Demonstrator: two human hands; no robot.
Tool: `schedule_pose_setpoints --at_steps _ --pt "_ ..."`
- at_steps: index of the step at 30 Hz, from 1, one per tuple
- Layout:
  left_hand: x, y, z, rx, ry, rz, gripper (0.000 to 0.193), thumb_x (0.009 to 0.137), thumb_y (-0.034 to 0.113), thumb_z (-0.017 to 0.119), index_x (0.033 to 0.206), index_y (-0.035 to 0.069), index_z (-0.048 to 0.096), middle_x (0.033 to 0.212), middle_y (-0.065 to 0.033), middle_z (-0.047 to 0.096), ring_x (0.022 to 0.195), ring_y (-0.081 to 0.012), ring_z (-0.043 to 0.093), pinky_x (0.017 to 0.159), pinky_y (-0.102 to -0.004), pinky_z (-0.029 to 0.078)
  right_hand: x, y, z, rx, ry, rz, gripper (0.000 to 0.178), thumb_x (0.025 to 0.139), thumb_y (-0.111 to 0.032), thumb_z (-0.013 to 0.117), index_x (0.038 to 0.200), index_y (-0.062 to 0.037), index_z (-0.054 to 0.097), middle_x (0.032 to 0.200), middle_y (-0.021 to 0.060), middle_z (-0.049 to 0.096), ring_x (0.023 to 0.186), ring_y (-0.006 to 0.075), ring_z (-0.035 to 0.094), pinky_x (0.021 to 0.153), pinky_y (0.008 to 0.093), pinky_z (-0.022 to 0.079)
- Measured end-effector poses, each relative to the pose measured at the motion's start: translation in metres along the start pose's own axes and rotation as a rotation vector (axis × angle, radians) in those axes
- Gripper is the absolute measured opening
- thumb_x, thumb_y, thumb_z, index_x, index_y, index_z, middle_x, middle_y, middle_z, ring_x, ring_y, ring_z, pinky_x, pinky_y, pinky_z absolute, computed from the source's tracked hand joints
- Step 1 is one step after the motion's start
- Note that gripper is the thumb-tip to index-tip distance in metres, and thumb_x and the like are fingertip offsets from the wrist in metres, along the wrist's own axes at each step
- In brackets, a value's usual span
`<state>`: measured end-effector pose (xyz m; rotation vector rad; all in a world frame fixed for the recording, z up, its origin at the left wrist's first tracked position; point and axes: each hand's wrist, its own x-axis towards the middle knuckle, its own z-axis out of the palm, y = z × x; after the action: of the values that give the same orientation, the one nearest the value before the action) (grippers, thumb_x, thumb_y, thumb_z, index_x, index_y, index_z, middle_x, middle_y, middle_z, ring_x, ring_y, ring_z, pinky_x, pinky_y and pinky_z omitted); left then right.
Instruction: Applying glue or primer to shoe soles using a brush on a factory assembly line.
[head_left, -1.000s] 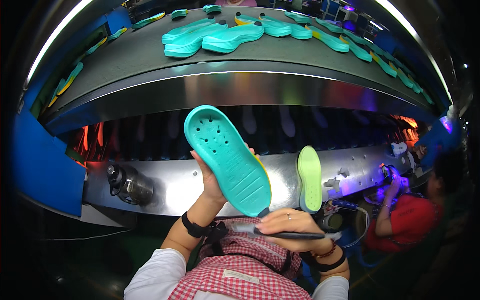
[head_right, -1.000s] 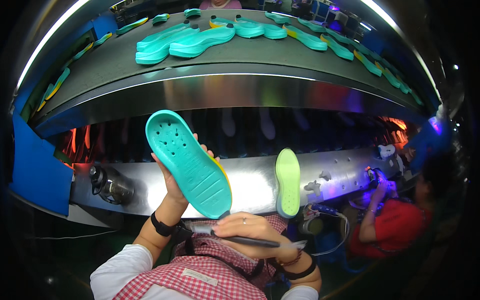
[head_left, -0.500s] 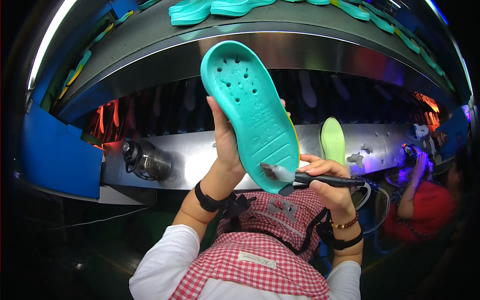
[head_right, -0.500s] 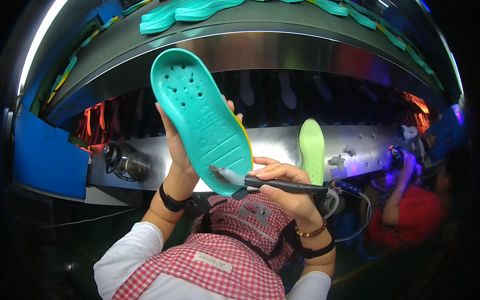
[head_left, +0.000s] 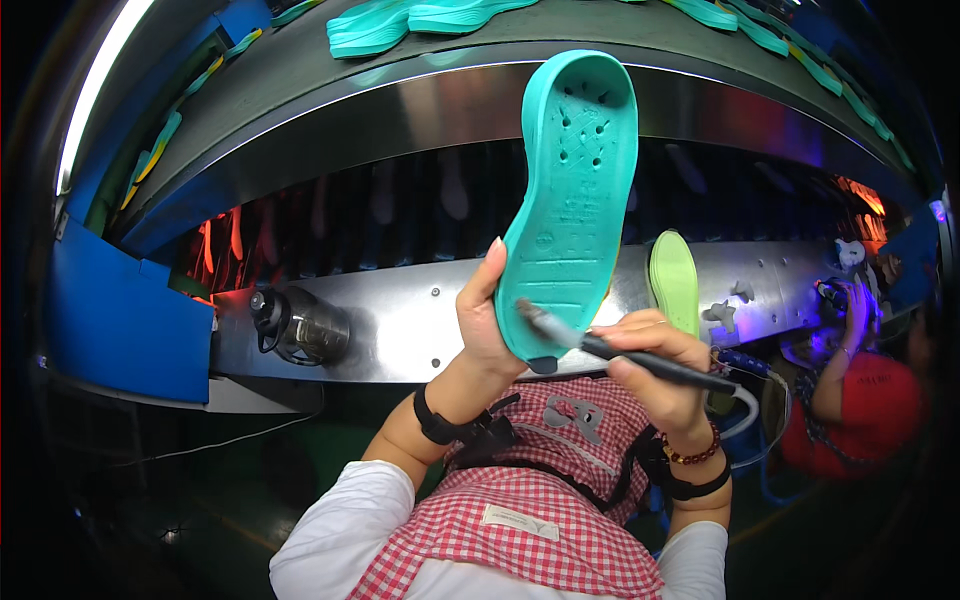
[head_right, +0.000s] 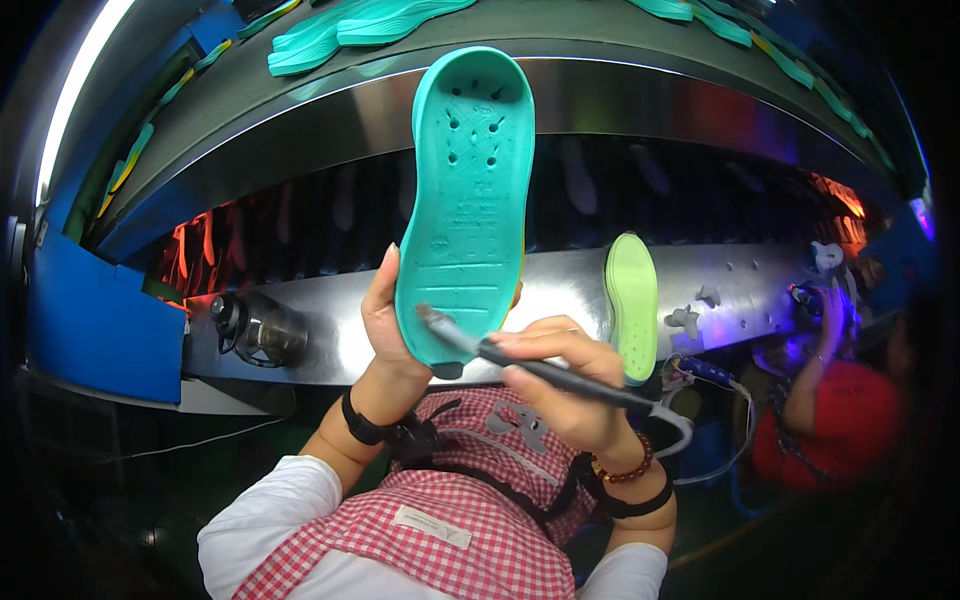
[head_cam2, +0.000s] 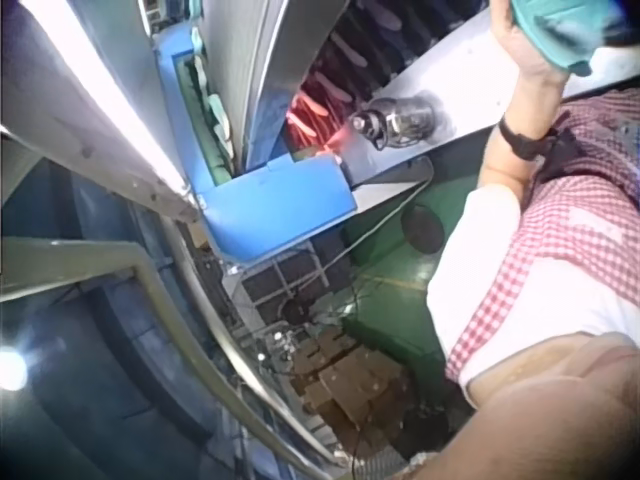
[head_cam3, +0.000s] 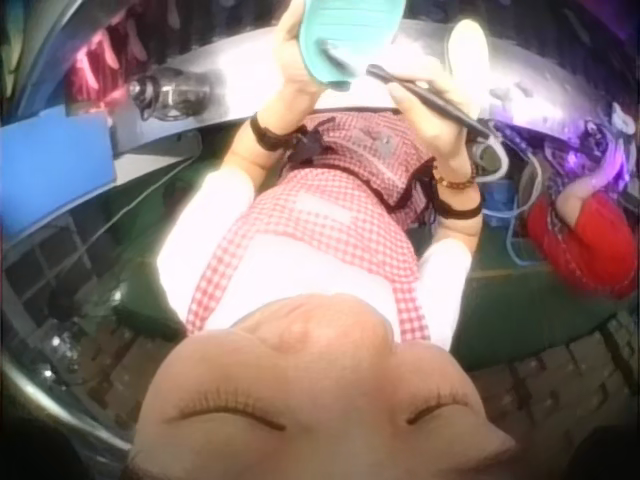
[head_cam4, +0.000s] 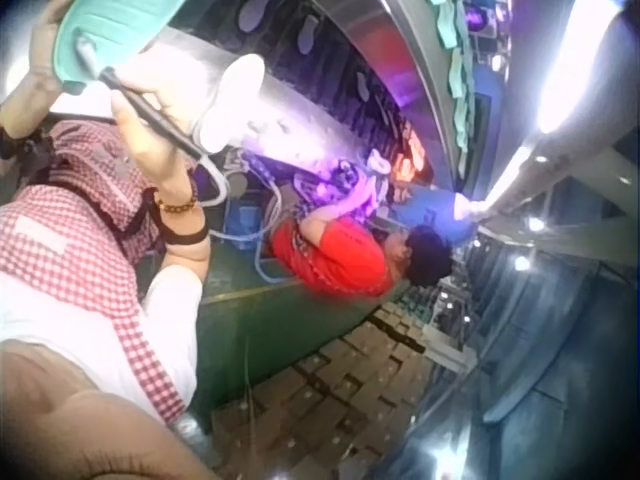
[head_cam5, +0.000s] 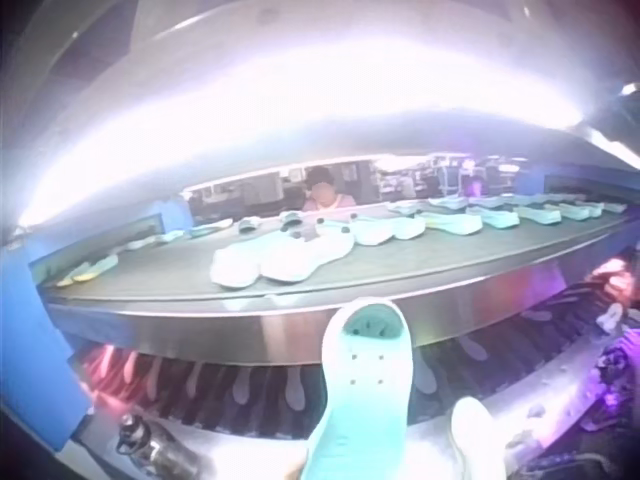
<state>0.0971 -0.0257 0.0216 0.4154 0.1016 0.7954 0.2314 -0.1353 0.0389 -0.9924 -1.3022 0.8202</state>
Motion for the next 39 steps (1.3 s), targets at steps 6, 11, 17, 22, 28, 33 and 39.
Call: schedule_pose_setpoints --at_steps 6,11,17,22,28,33,39 --pt "0.008 0.008 -0.008 0.026 -0.1 -0.031 0.049 0.089 0.034 0.038 0.122 -0.003 0.04 0.113 -0.0191 0.052 0.1 -0.0271 0.055 0.089 -0.0388 0.043 0.015 -0.014 -0.02 -0.196 -0.04 -0.075 0.024 0.065 0.004 0.066 0.089 -0.0002 0.064 0.088 0.0108 0.065 0.082 0.0187 0.059 0.075 0.0287 0.047" --pt "0.01 0.014 -0.007 0.091 -0.138 -0.03 0.049 0.089 0.033 0.037 0.12 -0.004 0.041 0.112 -0.02 0.053 0.099 -0.0274 0.056 0.089 -0.0385 0.044 0.015 -0.016 -0.018 -0.209 -0.229 -0.101 0.023 0.064 0.004 0.066 0.087 -0.0009 0.065 0.087 0.009 0.065 0.078 0.0196 0.06 0.072 0.0285 0.047" --pt "0.013 0.025 -0.002 -0.064 -0.136 -0.269 0.046 0.09 0.031 0.037 0.12 -0.004 0.042 0.112 -0.02 0.053 0.099 -0.0276 0.056 0.086 -0.0408 0.046 -0.001 -0.017 -0.009 -0.254 -0.544 -0.103 0.021 0.067 -0.004 0.069 0.088 -0.0051 0.065 0.087 0.0077 0.065 0.077 0.0198 0.061 0.07 0.0288 0.048" --pt "0.016 0.016 0.002 0.226 0.018 -0.592 0.04 0.086 0.022 0.051 0.116 -0.004 0.046 0.099 -0.0139 0.059 0.085 -0.0184 0.061 0.075 -0.03 0.051 0.0 -0.003 -0.031 -0.202 -0.44 -0.035 0.021 0.069 0.001 0.064 0.089 -0.004 0.065 0.093 0.0104 0.065 0.081 0.0244 0.064 0.068 0.0293 0.05" --pt "0.005 0.026 0.0 0.45 0.035 -0.635 0.04 0.085 0.022 0.053 0.114 -0.004 0.05 0.102 -0.0124 0.059 0.085 -0.0155 0.06 0.073 -0.026 0.049 0.001 -0.018 -0.038 -0.412 -0.668 -0.08 0.022 0.071 -0.006 0.057 0.092 -0.0076 0.063 0.097 0.0064 0.064 0.081 0.0226 0.063 0.068 0.0292 0.05" --pt "0.004 0.024 -0.011 0.552 0.009 -0.735 0.044 0.084 0.02 0.053 0.118 -0.006 0.045 0.109 -0.0156 0.056 0.094 -0.0198 0.058 0.085 -0.0285 0.046 -0.005 -0.016 -0.039 -0.613 -0.795 0.071 0.025 0.068 -0.005 0.06 0.093 -0.0078 0.063 0.102 0.0044 0.062 0.083 0.0224 0.063 0.07 0.0307 0.049" --pt "-0.004 0.025 -0.009 0.517 0.012 -0.673 0.039 0.086 0.021 0.051 0.115 -0.004 0.049 0.105 -0.0138 0.058 0.088 -0.0169 0.06 0.077 -0.0276 0.049 0.002 -0.014 -0.048 -0.614 -0.575 -0.186 0.023 0.069 -0.005 0.055 0.091 -0.0105 0.062 0.09 0.0054 0.064 0.078 0.0227 0.062 0.065 0.0308 0.049"
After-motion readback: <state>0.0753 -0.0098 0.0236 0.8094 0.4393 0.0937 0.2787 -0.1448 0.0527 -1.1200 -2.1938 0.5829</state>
